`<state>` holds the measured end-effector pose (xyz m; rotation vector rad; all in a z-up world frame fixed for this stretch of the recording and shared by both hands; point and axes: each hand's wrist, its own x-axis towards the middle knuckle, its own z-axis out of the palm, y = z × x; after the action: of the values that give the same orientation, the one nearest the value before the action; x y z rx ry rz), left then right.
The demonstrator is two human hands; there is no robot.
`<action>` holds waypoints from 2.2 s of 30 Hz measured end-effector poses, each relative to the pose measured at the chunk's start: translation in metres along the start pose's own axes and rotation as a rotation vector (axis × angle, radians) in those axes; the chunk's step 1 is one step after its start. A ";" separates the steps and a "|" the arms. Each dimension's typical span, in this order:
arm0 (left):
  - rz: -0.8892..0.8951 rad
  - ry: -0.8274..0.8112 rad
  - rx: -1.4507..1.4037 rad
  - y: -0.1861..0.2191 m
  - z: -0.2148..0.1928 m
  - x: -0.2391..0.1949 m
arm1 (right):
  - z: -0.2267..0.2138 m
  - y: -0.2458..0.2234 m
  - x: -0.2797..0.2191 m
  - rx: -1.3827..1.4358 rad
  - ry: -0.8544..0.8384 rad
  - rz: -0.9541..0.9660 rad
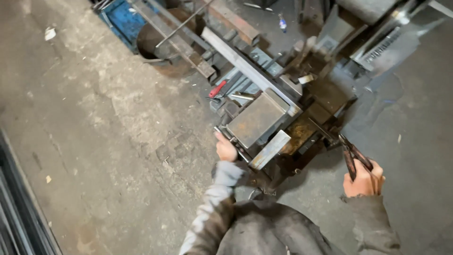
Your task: Cutting a metal bar using an industrial circular saw on a fabrication floor.
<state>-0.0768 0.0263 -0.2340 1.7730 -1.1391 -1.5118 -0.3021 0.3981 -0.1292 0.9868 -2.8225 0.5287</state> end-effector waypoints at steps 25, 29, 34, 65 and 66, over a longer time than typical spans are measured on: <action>0.379 -0.057 0.658 0.010 -0.074 0.086 | -0.008 0.007 -0.030 0.010 0.060 0.189; 0.963 -0.173 0.903 0.129 -0.030 0.088 | -0.002 0.027 -0.064 0.044 0.059 0.360; 1.636 -0.453 1.188 0.217 0.083 0.125 | -0.025 -0.022 -0.113 -0.077 0.145 0.601; 1.723 -0.981 1.466 0.219 0.204 0.164 | 0.070 -0.177 -0.235 -0.146 0.295 1.008; 1.729 -0.981 1.448 0.218 0.202 0.163 | 0.077 -0.170 -0.243 -0.163 0.310 1.015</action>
<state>-0.3256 -0.1984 -0.1811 -0.3951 -3.2404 -0.0703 -0.0045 0.3885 -0.2030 -0.5827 -2.8011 0.4390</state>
